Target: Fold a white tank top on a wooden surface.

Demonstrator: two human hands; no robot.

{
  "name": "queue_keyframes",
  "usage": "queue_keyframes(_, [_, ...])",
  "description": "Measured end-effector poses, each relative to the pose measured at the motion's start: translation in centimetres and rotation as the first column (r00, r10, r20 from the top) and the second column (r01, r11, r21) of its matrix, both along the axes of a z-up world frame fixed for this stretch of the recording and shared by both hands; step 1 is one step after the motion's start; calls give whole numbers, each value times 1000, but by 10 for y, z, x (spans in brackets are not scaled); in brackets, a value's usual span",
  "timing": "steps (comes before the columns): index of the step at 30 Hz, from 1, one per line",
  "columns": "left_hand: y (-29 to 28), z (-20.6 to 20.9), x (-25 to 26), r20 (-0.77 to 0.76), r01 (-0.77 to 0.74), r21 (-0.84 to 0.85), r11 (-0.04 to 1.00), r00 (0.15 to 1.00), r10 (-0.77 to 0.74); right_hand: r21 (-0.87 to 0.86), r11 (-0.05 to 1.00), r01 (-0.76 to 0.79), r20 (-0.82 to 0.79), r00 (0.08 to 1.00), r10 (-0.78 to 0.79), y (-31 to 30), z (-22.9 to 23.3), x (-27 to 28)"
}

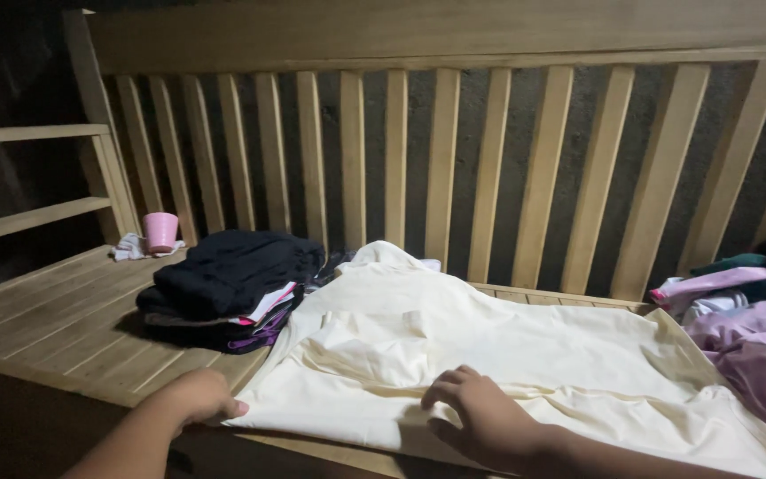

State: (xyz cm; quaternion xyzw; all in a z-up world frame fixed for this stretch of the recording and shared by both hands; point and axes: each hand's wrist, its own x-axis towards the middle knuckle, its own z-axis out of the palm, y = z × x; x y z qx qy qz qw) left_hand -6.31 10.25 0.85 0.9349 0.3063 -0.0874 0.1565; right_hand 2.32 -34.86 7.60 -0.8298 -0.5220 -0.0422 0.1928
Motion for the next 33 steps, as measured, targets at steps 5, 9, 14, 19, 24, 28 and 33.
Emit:
queue_keyframes(5, [23, -21, -1, 238, -64, -457, 887, 952, 191, -160, 987, 27, -80, 996, -40, 10, 2, -5])
queue_keyframes(9, [13, -12, -7, 242, -67, -399, 914, 954, 176, -158, 987, 8, -14, 1000, -11, 16, -9, -1])
queue_keyframes(14, [8, -6, -5, 197, -21, -251, 968, 978, 72, -138, 990, 1, -10, 1000, -3, 26, -17, 4])
queue_keyframes(19, [-36, 35, -28, 110, -90, -238, 967, 987, 118, -180, 982, 50, -92, 993, -67, 32, -1, -13])
queue_keyframes(24, [-23, 15, -20, 82, -30, -126, 992, 996, 41, -255, 960, 113, -120, 982, -147, 36, -7, -12])
queue_keyframes(28, [-25, 13, -23, 124, -96, -174, 980, 985, 118, -218, 966, 137, -75, 985, -157, 35, -23, -1])
queue_keyframes(33, [-29, 12, -36, 148, -105, -165, 981, 980, 130, -281, 944, 171, -146, 965, -218, 31, -4, -22])
